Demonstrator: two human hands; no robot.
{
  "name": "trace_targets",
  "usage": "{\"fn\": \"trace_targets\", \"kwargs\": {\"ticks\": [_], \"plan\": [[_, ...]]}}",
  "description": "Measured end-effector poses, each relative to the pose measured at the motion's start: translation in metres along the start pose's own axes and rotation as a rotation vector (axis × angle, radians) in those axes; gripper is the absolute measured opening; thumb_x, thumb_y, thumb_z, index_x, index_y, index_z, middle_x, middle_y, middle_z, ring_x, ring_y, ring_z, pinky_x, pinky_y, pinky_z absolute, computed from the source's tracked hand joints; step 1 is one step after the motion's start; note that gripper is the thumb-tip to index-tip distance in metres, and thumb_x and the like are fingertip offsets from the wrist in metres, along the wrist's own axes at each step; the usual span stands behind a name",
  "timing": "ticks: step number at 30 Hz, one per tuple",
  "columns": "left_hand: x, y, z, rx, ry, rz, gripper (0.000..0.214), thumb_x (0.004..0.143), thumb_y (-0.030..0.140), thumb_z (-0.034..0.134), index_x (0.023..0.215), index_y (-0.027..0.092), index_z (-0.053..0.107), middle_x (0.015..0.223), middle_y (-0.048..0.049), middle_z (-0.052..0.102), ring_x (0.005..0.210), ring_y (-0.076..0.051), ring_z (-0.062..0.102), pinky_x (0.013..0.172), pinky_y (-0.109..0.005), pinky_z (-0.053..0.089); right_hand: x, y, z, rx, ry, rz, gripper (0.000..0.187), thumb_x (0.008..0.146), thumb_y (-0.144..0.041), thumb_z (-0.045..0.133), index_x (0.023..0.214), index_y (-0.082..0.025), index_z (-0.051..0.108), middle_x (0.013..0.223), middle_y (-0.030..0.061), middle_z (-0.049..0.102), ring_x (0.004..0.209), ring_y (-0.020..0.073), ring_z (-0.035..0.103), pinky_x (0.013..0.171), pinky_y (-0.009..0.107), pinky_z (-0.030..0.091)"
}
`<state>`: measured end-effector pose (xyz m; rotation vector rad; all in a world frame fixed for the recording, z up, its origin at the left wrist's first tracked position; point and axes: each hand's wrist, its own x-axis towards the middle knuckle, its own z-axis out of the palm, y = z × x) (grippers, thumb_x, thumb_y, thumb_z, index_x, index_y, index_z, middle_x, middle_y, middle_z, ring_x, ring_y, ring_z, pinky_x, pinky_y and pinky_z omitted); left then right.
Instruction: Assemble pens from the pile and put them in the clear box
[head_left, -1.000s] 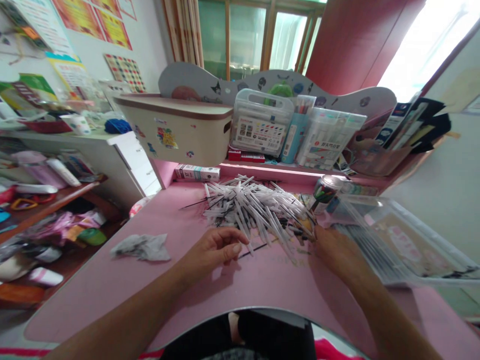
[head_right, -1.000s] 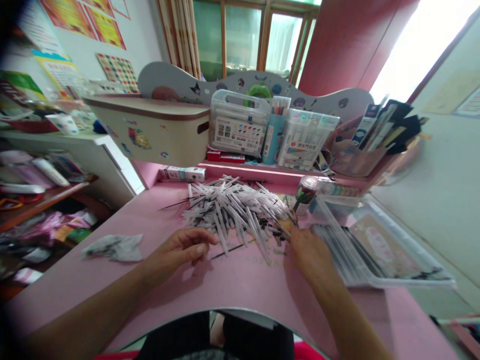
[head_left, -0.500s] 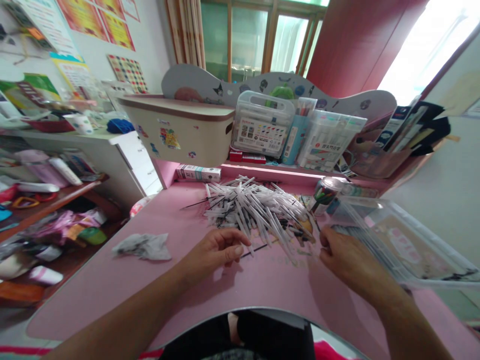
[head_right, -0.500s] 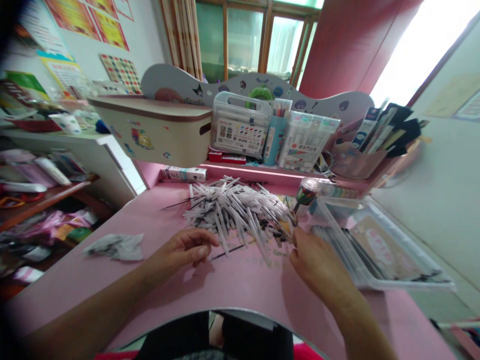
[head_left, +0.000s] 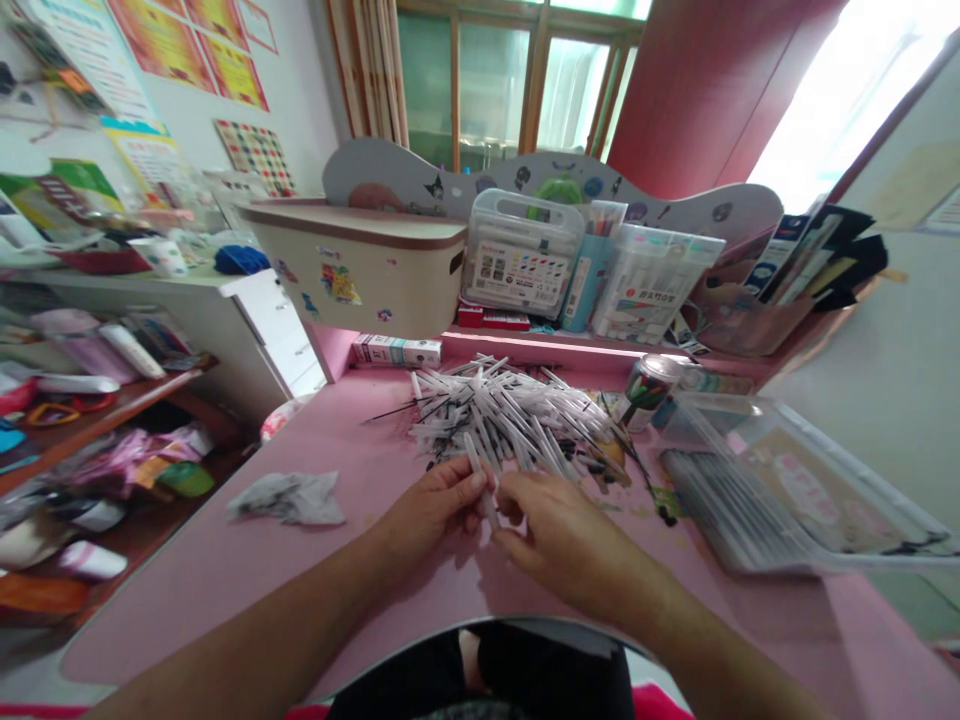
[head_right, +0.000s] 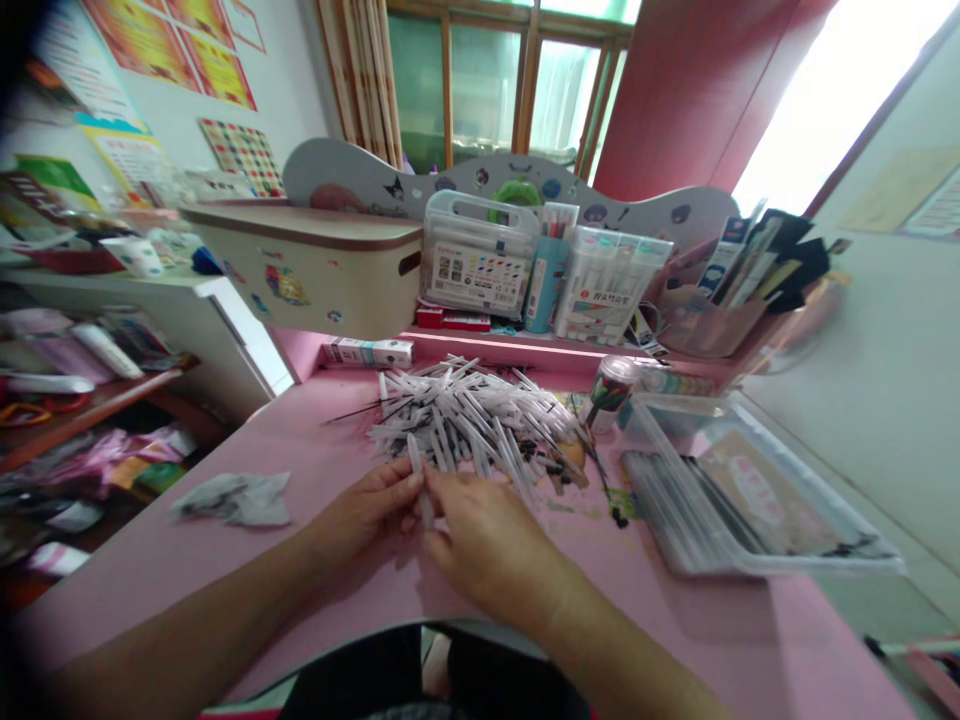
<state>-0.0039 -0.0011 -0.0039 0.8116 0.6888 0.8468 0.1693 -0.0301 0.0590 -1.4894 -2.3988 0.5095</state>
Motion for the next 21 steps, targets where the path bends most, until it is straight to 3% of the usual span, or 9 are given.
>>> {"fn": "trace_targets", "kwargs": {"ticks": [4, 8, 12, 18, 21], "plan": [[0.001, 0.004, -0.001, -0.004, 0.101, 0.004, 0.035, 0.07, 0.041, 0.083, 0.076, 0.015, 0.061, 0.056, 0.0045, 0.051, 0.044, -0.004, 0.043, 0.041, -0.014, 0.029, 0.009, 0.054, -0.037, -0.259, 0.095, 0.383, 0.011, 0.088, -0.016, 0.054, 0.088, -0.016, 0.065, 0.087, 0.0095, 0.071, 0.08, 0.0198, 0.063, 0.066, 0.027, 0.034], [0.0, 0.007, 0.002, 0.005, 0.107, -0.011, 0.036, 0.068, 0.041, 0.084, 0.074, 0.014, 0.06, 0.059, 0.0036, 0.053, 0.044, -0.004, 0.043, 0.041, -0.013, 0.031, 0.004, 0.111, -0.045, -0.377, 0.09, 0.638, 0.015, 0.088, -0.019, 0.054, 0.095, -0.013, 0.066, 0.093, 0.017, 0.072, 0.085, 0.0247, 0.067, 0.063, 0.028, 0.035], [-0.003, 0.008, 0.004, -0.003, 0.098, -0.012, 0.037, 0.066, 0.042, 0.084, 0.073, 0.015, 0.06, 0.056, 0.0046, 0.05, 0.043, -0.005, 0.041, 0.04, -0.014, 0.03, -0.005, 0.133, -0.036, -0.314, 0.029, 0.635, 0.02, 0.09, -0.024, 0.051, 0.095, -0.017, 0.068, 0.096, 0.0159, 0.072, 0.087, 0.0255, 0.068, 0.065, 0.028, 0.038], [-0.005, 0.009, 0.004, 0.01, 0.091, -0.012, 0.037, 0.068, 0.043, 0.084, 0.073, 0.015, 0.061, 0.059, 0.0048, 0.05, 0.043, -0.004, 0.042, 0.041, -0.014, 0.033, -0.007, 0.147, -0.025, -0.336, -0.022, 0.629, 0.016, 0.08, -0.02, 0.064, 0.095, -0.016, 0.069, 0.094, 0.0148, 0.072, 0.081, 0.0249, 0.068, 0.063, 0.027, 0.04], [-0.005, 0.009, 0.005, 0.004, 0.086, -0.015, 0.039, 0.065, 0.043, 0.086, 0.073, 0.015, 0.061, 0.057, 0.0053, 0.05, 0.042, -0.004, 0.041, 0.04, -0.014, 0.032, -0.004, 0.15, -0.021, -0.302, 0.004, 0.66, 0.017, 0.083, -0.022, 0.062, 0.097, -0.016, 0.067, 0.092, 0.0139, 0.071, 0.079, 0.0233, 0.067, 0.061, 0.027, 0.038]]}}
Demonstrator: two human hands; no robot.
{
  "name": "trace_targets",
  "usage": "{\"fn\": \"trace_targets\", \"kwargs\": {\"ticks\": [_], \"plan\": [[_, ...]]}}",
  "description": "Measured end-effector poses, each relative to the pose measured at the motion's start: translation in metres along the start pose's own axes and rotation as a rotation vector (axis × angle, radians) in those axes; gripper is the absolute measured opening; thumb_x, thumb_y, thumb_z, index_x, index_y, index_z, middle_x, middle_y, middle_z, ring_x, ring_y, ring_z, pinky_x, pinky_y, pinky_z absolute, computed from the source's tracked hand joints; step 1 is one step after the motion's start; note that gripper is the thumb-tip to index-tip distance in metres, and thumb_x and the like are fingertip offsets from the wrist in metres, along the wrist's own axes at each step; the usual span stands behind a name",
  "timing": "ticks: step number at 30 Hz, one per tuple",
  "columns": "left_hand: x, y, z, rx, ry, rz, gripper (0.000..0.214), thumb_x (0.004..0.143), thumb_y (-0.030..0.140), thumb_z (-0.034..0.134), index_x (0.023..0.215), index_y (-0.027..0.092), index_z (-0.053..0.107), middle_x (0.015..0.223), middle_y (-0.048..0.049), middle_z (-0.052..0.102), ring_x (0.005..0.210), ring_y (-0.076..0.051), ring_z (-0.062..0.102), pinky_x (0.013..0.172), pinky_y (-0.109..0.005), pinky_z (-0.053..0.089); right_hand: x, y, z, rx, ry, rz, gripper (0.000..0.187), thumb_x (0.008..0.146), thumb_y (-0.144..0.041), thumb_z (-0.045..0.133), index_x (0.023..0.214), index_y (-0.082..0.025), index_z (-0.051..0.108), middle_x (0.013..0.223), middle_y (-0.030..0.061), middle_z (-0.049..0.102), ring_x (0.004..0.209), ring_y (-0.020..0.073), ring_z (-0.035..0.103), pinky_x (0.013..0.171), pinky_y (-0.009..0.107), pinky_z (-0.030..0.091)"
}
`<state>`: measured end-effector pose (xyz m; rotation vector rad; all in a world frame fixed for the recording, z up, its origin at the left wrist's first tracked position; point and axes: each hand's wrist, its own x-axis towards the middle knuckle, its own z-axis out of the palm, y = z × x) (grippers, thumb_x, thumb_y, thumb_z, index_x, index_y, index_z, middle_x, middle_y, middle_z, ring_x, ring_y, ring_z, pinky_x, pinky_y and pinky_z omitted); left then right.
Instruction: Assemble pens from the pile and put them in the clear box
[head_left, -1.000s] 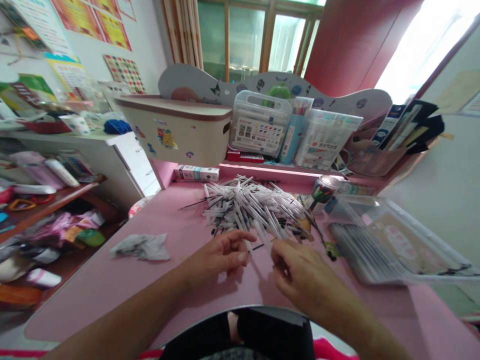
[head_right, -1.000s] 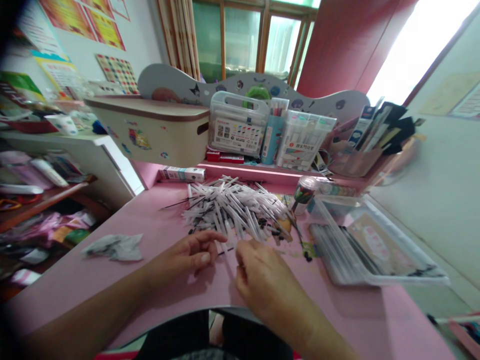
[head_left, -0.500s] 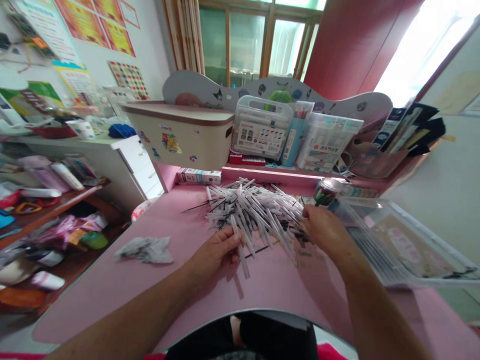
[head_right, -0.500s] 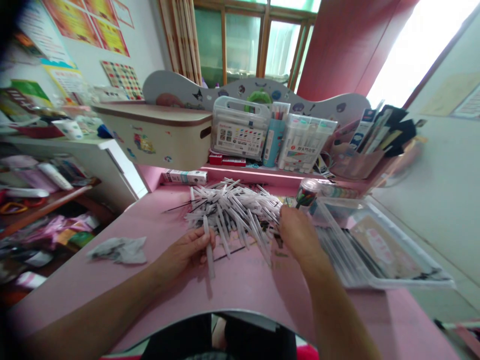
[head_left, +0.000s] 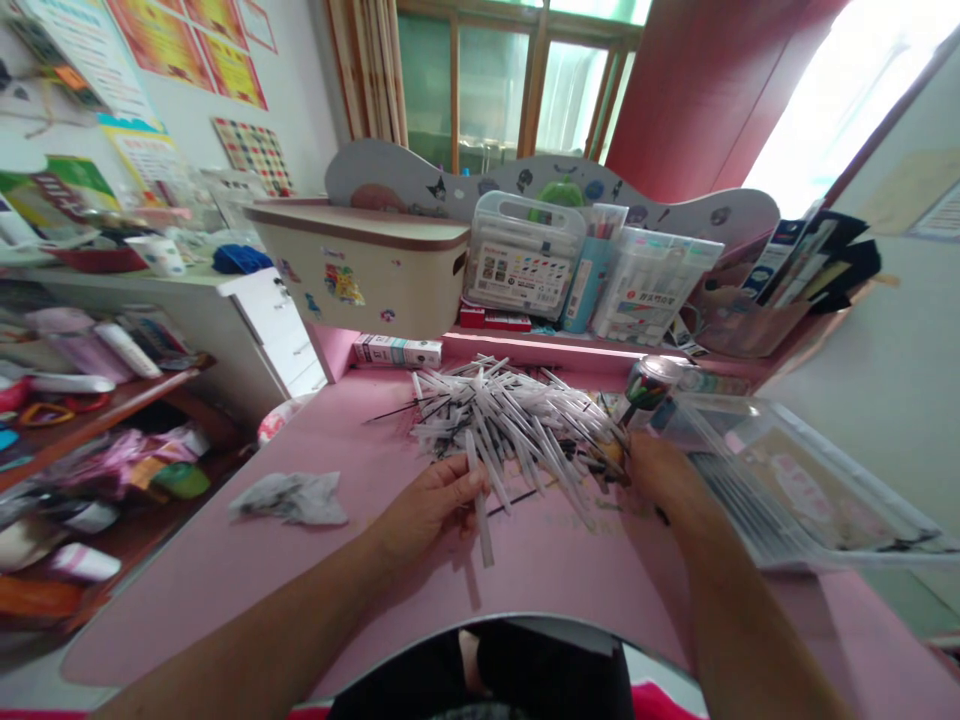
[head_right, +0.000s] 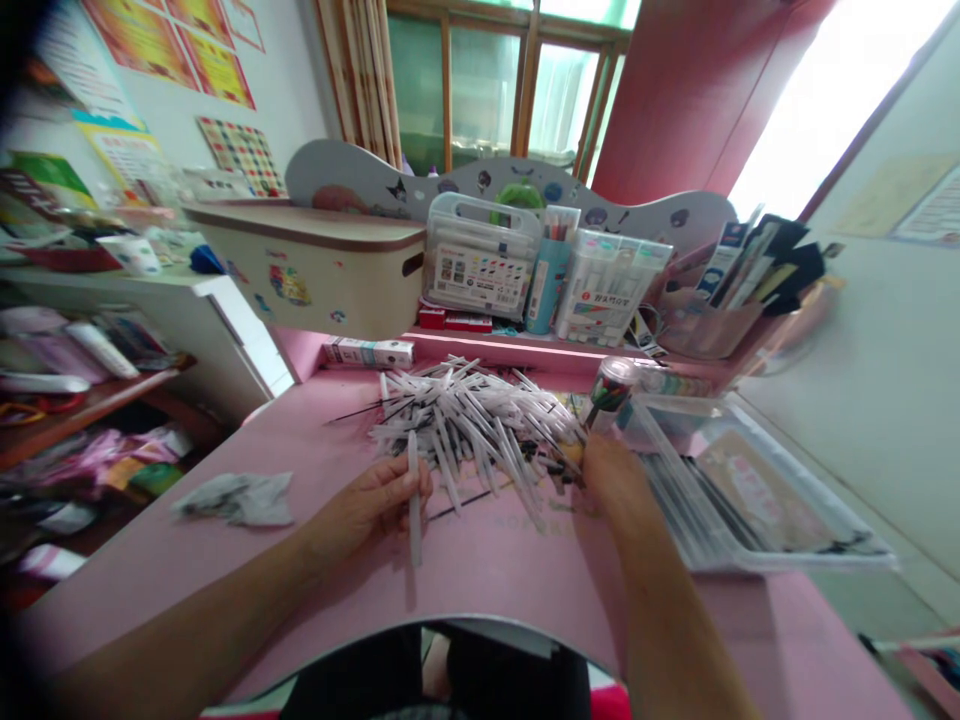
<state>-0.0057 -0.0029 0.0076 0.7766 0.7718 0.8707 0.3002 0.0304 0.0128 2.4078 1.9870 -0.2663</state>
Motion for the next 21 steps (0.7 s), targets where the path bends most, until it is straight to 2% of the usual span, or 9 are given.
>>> {"fn": "trace_targets", "kwargs": {"ticks": [5, 10, 13, 15, 18, 21], "plan": [[0.001, -0.001, -0.002, 0.007, -0.035, 0.008, 0.038, 0.065, 0.044, 0.085, 0.073, 0.014, 0.063, 0.062, 0.0022, 0.057, 0.044, -0.004, 0.046, 0.041, -0.014, 0.035, 0.001, -0.009, 0.001, 0.06, 0.025, 0.027, 0.015, 0.089, -0.025, 0.054, 0.094, -0.015, 0.064, 0.094, 0.0138, 0.07, 0.081, 0.0217, 0.064, 0.061, 0.026, 0.036], [0.001, -0.002, -0.003, 0.009, -0.046, -0.013, 0.039, 0.065, 0.044, 0.085, 0.073, 0.014, 0.062, 0.062, 0.0005, 0.061, 0.042, -0.004, 0.047, 0.041, -0.015, 0.036, 0.002, -0.013, -0.004, 0.159, 0.08, 0.019, 0.011, 0.081, -0.019, 0.06, 0.092, -0.017, 0.06, 0.087, 0.0083, 0.067, 0.079, 0.0189, 0.06, 0.06, 0.024, 0.036], [-0.001, -0.003, -0.002, -0.016, -0.044, -0.016, 0.034, 0.068, 0.04, 0.083, 0.074, 0.014, 0.062, 0.063, -0.0001, 0.062, 0.042, -0.005, 0.046, 0.041, -0.015, 0.036, 0.003, -0.012, -0.006, 0.324, 0.091, 0.005, 0.018, 0.074, -0.016, 0.063, 0.09, -0.017, 0.057, 0.079, 0.0041, 0.064, 0.071, 0.0156, 0.057, 0.056, 0.023, 0.036], [-0.001, -0.003, -0.002, -0.017, -0.057, -0.02, 0.031, 0.07, 0.038, 0.082, 0.076, 0.015, 0.062, 0.063, -0.0004, 0.063, 0.041, -0.005, 0.045, 0.04, -0.016, 0.035, 0.002, -0.012, -0.009, 0.541, 0.069, -0.015, 0.028, 0.072, -0.016, 0.061, 0.1, -0.016, 0.055, 0.07, -0.001, 0.059, 0.058, 0.0122, 0.054, 0.05, 0.022, 0.035], [-0.001, -0.003, -0.002, -0.021, -0.077, -0.03, 0.028, 0.074, 0.036, 0.08, 0.084, 0.016, 0.063, 0.062, -0.0002, 0.063, 0.041, -0.005, 0.046, 0.04, -0.015, 0.035, -0.003, -0.018, -0.016, 1.074, 0.097, -0.12, 0.044, 0.072, -0.023, 0.063, 0.113, -0.018, 0.05, 0.066, -0.0069, 0.053, 0.044, 0.0094, 0.049, 0.041, 0.021, 0.035], [0.001, -0.004, -0.003, -0.033, -0.089, -0.037, 0.024, 0.078, 0.034, 0.076, 0.089, 0.017, 0.063, 0.063, -0.0002, 0.064, 0.042, -0.006, 0.05, 0.041, -0.015, 0.035, -0.011, -0.032, -0.021, 1.539, 0.137, -0.211, 0.038, 0.067, -0.032, 0.074, 0.098, -0.019, 0.055, 0.069, -0.0043, 0.058, 0.052, 0.0119, 0.059, 0.043, 0.021, 0.043]]}}
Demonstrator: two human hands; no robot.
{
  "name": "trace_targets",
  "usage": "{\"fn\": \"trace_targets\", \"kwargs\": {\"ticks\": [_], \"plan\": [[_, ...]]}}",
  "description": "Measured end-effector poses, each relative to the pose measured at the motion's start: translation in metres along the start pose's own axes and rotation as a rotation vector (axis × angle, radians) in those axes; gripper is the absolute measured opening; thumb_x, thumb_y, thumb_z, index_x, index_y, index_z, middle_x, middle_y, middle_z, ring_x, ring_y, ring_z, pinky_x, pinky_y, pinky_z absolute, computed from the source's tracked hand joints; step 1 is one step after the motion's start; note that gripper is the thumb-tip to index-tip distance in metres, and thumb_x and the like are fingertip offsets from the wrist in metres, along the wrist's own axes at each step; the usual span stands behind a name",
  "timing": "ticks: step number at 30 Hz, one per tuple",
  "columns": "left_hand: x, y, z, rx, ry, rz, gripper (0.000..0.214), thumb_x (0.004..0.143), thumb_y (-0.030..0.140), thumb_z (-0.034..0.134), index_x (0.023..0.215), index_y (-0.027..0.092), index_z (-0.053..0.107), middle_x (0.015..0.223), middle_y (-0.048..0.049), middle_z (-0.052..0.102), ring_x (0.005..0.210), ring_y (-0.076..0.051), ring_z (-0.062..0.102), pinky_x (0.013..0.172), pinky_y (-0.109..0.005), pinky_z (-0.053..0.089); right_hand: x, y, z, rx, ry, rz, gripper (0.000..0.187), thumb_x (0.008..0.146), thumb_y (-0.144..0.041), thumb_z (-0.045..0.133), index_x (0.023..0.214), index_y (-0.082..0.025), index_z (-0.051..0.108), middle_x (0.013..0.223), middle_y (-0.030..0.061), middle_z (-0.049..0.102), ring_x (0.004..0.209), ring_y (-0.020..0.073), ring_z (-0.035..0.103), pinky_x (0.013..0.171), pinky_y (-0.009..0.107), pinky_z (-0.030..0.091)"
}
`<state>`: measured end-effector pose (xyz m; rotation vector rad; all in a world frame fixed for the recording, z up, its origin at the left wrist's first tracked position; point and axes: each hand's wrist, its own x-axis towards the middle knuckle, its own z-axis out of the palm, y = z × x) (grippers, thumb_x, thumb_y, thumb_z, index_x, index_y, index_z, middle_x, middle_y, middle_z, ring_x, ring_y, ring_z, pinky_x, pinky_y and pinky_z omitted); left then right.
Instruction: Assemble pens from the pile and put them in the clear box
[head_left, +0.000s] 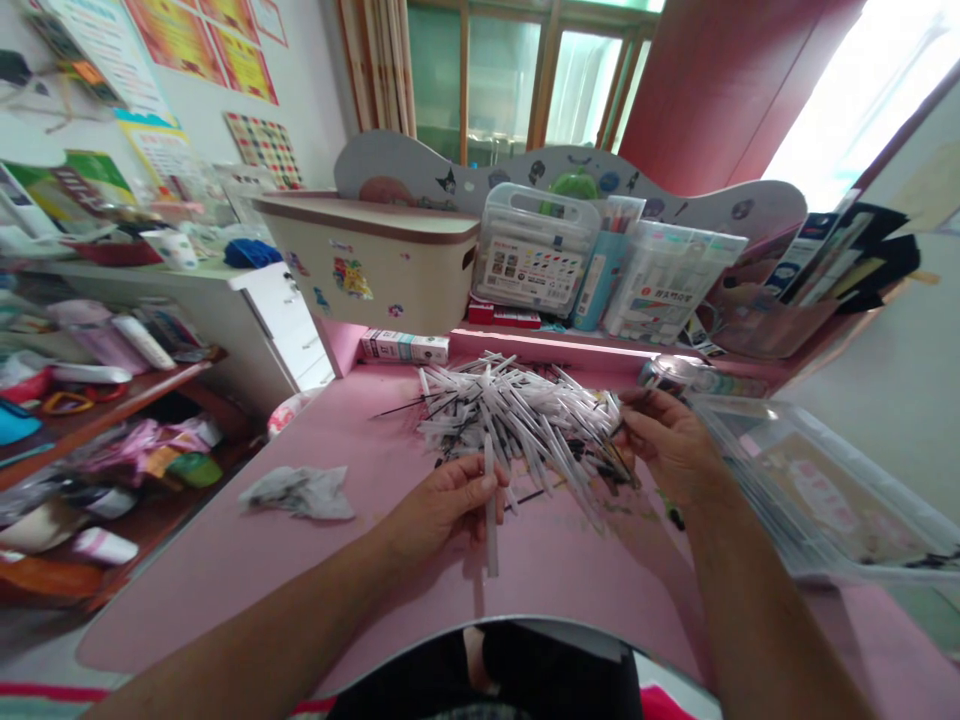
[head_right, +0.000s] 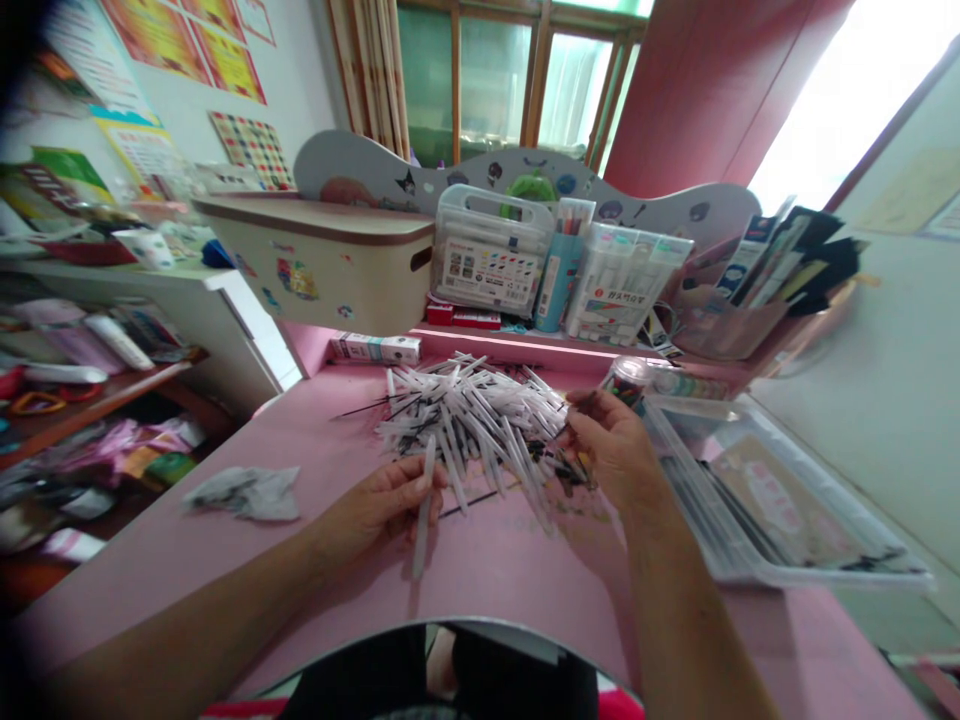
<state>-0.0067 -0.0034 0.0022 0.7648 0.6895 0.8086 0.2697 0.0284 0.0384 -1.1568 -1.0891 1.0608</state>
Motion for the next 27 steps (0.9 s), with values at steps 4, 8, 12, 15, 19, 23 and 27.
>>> {"fn": "trace_targets", "kwargs": {"ticks": [4, 8, 12, 15, 19, 23, 27], "plan": [[0.002, -0.002, -0.002, 0.026, -0.022, -0.003, 0.02, 0.081, 0.032, 0.072, 0.091, 0.017, 0.062, 0.066, -0.0013, 0.065, 0.043, -0.007, 0.052, 0.041, -0.015, 0.036, -0.01, 0.002, 0.025, 0.241, -0.046, 0.005, 0.027, 0.071, -0.036, 0.078, 0.083, -0.018, 0.061, 0.067, -0.001, 0.062, 0.059, 0.0134, 0.064, 0.047, 0.021, 0.048], [0.003, -0.003, -0.003, 0.015, -0.055, -0.005, 0.023, 0.08, 0.03, 0.074, 0.093, 0.015, 0.062, 0.067, -0.0026, 0.067, 0.044, -0.006, 0.054, 0.042, -0.013, 0.038, -0.024, 0.009, 0.05, 0.348, -0.181, 0.019, 0.016, 0.075, -0.03, 0.074, 0.083, -0.019, 0.066, 0.057, -0.0044, 0.056, 0.05, 0.0103, 0.057, 0.044, 0.02, 0.046], [0.005, 0.001, -0.005, -0.075, 0.015, 0.044, 0.02, 0.081, 0.023, 0.074, 0.088, 0.015, 0.057, 0.07, -0.004, 0.07, 0.045, -0.008, 0.059, 0.043, -0.015, 0.046, -0.036, 0.015, 0.063, 0.353, -0.288, 0.019, 0.016, 0.079, -0.032, 0.064, 0.079, -0.017, 0.067, 0.058, -0.0002, 0.059, 0.054, 0.0145, 0.059, 0.046, 0.025, 0.046], [0.008, 0.009, -0.006, -0.264, 0.242, 0.044, 0.008, 0.088, 0.012, 0.062, 0.086, 0.015, 0.055, 0.066, -0.0032, 0.069, 0.047, -0.01, 0.064, 0.046, -0.016, 0.053, -0.039, 0.019, 0.064, 0.35, -0.318, 0.034, 0.018, 0.081, -0.032, 0.056, 0.082, -0.017, 0.066, 0.053, -0.0011, 0.055, 0.047, 0.0133, 0.052, 0.043, 0.024, 0.04], [0.012, 0.018, -0.008, -0.435, 0.438, 0.026, 0.017, 0.096, 0.008, 0.048, 0.081, 0.013, 0.056, 0.059, -0.0054, 0.069, 0.048, -0.011, 0.067, 0.048, -0.016, 0.057, -0.04, 0.022, 0.062, 0.378, -0.334, 0.049, 0.01, 0.076, -0.026, 0.055, 0.079, -0.019, 0.062, 0.048, -0.0038, 0.051, 0.042, 0.0115, 0.045, 0.042, 0.022, 0.033], [0.013, 0.019, -0.008, -0.46, 0.438, 0.018, 0.02, 0.096, 0.01, 0.049, 0.077, 0.011, 0.057, 0.059, -0.0063, 0.07, 0.048, -0.012, 0.068, 0.047, -0.016, 0.057, -0.041, 0.021, 0.063, 0.349, -0.331, 0.041, 0.009, 0.076, -0.027, 0.054, 0.076, -0.019, 0.058, 0.05, -0.0026, 0.053, 0.044, 0.0128, 0.048, 0.044, 0.023, 0.035], [0.013, 0.017, -0.007, -0.455, 0.417, 0.025, 0.019, 0.096, 0.01, 0.049, 0.079, 0.011, 0.058, 0.06, -0.0056, 0.07, 0.05, -0.012, 0.07, 0.048, -0.017, 0.058, -0.042, 0.021, 0.065, 0.337, -0.335, 0.04, 0.008, 0.077, -0.026, 0.054, 0.078, -0.019, 0.058, 0.052, -0.0025, 0.054, 0.047, 0.0129, 0.05, 0.046, 0.023, 0.037]]}}
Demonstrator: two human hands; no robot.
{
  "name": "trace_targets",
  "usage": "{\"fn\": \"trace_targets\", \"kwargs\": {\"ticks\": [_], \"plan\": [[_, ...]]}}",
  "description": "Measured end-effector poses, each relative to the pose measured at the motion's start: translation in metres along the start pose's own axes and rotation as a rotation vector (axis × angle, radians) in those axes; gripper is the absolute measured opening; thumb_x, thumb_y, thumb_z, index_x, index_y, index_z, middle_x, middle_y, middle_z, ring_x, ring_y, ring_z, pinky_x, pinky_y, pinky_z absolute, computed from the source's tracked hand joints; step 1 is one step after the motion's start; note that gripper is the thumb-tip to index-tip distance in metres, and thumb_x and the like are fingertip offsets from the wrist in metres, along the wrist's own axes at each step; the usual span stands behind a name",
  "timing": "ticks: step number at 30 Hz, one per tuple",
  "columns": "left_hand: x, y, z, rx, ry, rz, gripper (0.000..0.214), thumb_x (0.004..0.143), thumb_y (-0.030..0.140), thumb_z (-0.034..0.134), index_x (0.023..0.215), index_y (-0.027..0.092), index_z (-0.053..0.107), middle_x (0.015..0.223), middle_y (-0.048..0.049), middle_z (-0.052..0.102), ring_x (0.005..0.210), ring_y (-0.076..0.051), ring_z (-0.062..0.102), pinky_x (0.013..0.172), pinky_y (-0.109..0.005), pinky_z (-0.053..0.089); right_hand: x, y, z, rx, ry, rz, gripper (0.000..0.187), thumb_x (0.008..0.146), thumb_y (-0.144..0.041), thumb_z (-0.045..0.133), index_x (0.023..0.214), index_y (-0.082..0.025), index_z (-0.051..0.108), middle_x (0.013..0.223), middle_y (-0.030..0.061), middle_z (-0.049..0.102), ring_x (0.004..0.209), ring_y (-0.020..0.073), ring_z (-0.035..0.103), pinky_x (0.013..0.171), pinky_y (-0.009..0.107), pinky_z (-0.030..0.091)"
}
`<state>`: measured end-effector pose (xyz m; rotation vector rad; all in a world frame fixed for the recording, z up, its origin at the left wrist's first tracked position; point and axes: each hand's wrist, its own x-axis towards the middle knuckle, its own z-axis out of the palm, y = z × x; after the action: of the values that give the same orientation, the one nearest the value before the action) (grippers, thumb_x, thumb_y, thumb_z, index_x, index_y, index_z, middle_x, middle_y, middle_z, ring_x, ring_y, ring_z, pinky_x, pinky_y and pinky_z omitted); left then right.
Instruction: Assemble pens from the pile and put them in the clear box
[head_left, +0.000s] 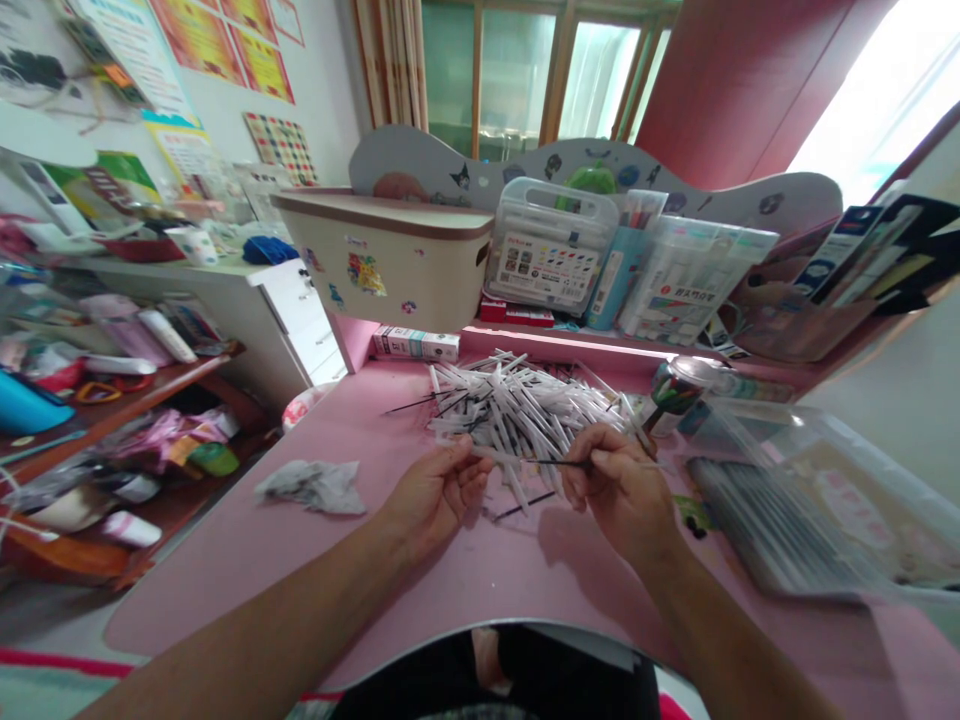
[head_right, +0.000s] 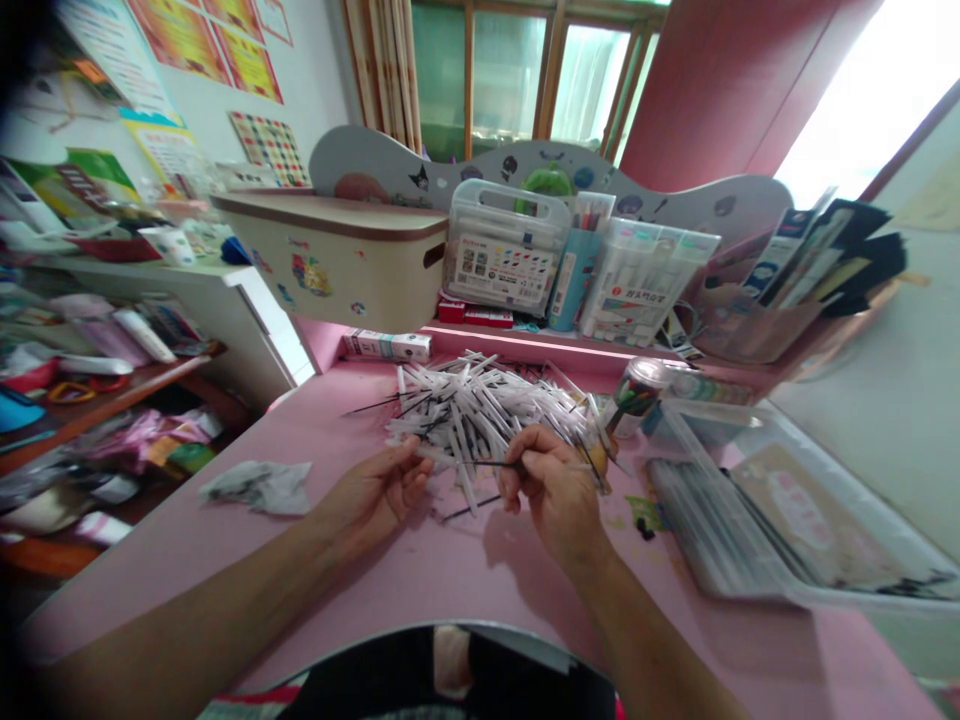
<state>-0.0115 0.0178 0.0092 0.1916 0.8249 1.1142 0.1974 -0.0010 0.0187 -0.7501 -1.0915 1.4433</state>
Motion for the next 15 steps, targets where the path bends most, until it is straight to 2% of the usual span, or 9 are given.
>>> {"fn": "trace_targets", "kwargs": {"ticks": [4, 8, 11, 13, 15], "plan": [[-0.002, -0.001, 0.002, 0.008, 0.025, 0.004, 0.021, 0.097, 0.009, 0.048, 0.079, 0.011, 0.057, 0.06, -0.0064, 0.07, 0.05, -0.012, 0.069, 0.048, -0.016, 0.058, 0.001, 0.002, 0.003, -0.015, -0.007, 0.022, 0.008, 0.077, -0.026, 0.055, 0.079, -0.019, 0.058, 0.055, -0.0016, 0.057, 0.048, 0.013, 0.053, 0.047, 0.024, 0.04], [-0.003, -0.002, 0.001, 0.02, -0.014, 0.019, 0.014, 0.095, 0.009, 0.05, 0.084, 0.013, 0.057, 0.067, -0.0064, 0.073, 0.055, -0.014, 0.072, 0.048, -0.019, 0.059, 0.001, 0.01, 0.012, -0.06, -0.047, 0.059, 0.01, 0.079, -0.028, 0.058, 0.083, -0.019, 0.056, 0.06, -0.0007, 0.062, 0.052, 0.014, 0.057, 0.053, 0.027, 0.046], [-0.003, -0.005, -0.001, 0.049, -0.066, -0.003, 0.011, 0.093, 0.009, 0.054, 0.084, 0.014, 0.057, 0.069, -0.0058, 0.073, 0.055, -0.015, 0.072, 0.046, -0.02, 0.058, -0.002, 0.018, 0.018, -0.154, -0.096, 0.053, 0.019, 0.086, -0.034, 0.055, 0.098, -0.02, 0.056, 0.065, -0.0018, 0.06, 0.056, 0.0135, 0.056, 0.056, 0.026, 0.046], [-0.003, -0.007, -0.002, 0.059, -0.097, -0.041, 0.012, 0.093, 0.008, 0.054, 0.082, 0.013, 0.058, 0.068, -0.0061, 0.073, 0.055, -0.015, 0.072, 0.047, -0.019, 0.058, -0.006, 0.021, 0.021, -0.292, -0.142, 0.024, 0.026, 0.092, -0.037, 0.052, 0.111, -0.021, 0.056, 0.067, -0.0029, 0.056, 0.058, 0.0119, 0.053, 0.056, 0.024, 0.044], [-0.004, -0.007, -0.002, 0.048, -0.122, -0.084, 0.014, 0.094, 0.008, 0.053, 0.081, 0.011, 0.059, 0.065, -0.0066, 0.073, 0.053, -0.015, 0.071, 0.047, -0.019, 0.059, -0.009, 0.021, 0.023, -0.436, -0.205, -0.009, 0.034, 0.091, -0.037, 0.057, 0.121, -0.022, 0.054, 0.072, -0.0029, 0.054, 0.062, 0.011, 0.052, 0.058, 0.023, 0.043]]}}
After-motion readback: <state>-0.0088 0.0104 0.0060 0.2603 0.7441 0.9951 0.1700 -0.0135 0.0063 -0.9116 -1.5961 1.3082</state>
